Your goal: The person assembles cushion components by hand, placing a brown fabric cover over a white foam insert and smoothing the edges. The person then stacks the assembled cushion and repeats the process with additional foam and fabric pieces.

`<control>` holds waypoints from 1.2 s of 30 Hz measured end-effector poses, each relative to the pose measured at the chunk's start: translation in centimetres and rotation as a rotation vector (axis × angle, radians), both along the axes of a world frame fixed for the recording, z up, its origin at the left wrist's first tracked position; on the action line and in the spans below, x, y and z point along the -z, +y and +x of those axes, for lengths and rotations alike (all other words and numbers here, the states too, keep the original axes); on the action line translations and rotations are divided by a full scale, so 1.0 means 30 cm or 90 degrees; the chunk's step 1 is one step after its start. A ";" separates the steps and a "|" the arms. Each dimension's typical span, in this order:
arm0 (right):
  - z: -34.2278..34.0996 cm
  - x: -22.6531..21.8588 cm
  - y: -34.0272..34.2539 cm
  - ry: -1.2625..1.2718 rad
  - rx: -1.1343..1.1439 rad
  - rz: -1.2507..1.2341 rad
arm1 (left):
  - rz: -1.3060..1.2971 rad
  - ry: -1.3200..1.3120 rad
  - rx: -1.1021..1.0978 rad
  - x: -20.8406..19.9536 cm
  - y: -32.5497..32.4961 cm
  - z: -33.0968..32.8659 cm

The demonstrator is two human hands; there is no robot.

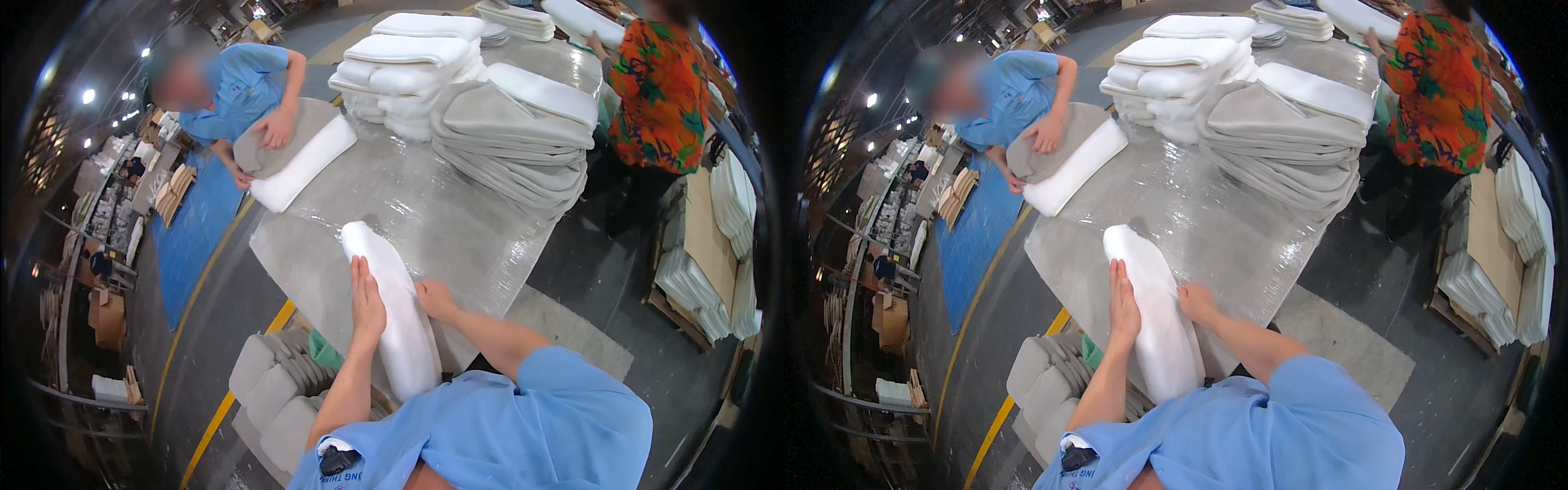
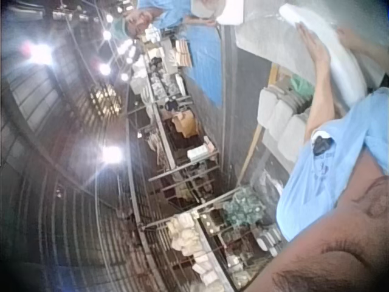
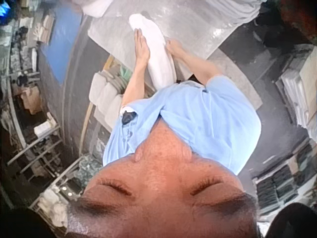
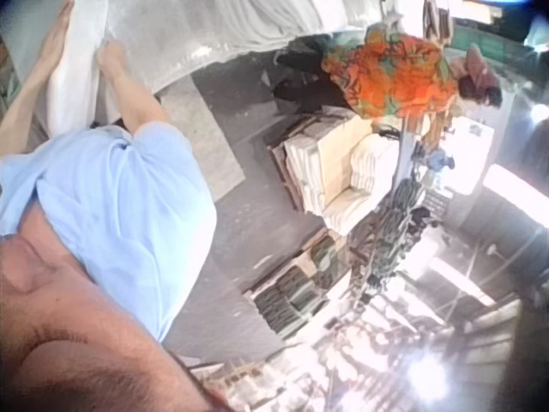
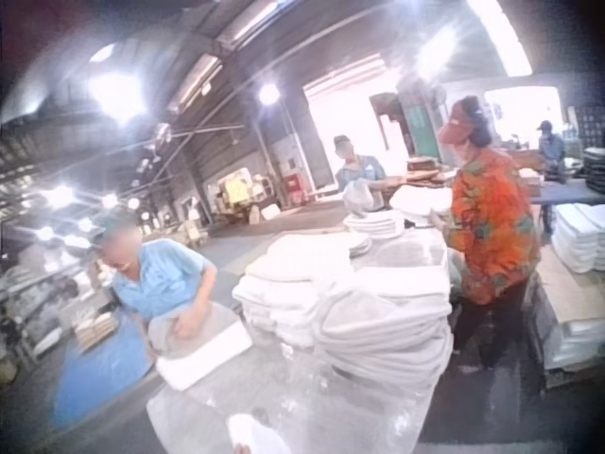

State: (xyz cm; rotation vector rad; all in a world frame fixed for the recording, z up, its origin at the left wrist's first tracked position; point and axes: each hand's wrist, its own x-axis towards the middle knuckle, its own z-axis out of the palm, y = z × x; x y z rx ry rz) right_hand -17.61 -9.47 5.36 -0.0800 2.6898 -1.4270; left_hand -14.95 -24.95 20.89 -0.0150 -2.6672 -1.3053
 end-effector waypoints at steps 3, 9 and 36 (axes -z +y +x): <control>0.065 -0.092 -0.044 -0.099 -0.020 -0.160 | 0.033 -0.023 -0.036 0.041 -0.050 0.082; 0.084 -0.268 -0.148 -0.052 -0.099 -0.248 | 0.008 -0.033 -0.048 0.027 -0.060 0.103; 0.229 -0.369 0.227 -0.381 -0.029 -0.325 | -0.057 0.026 -0.045 0.060 0.051 0.005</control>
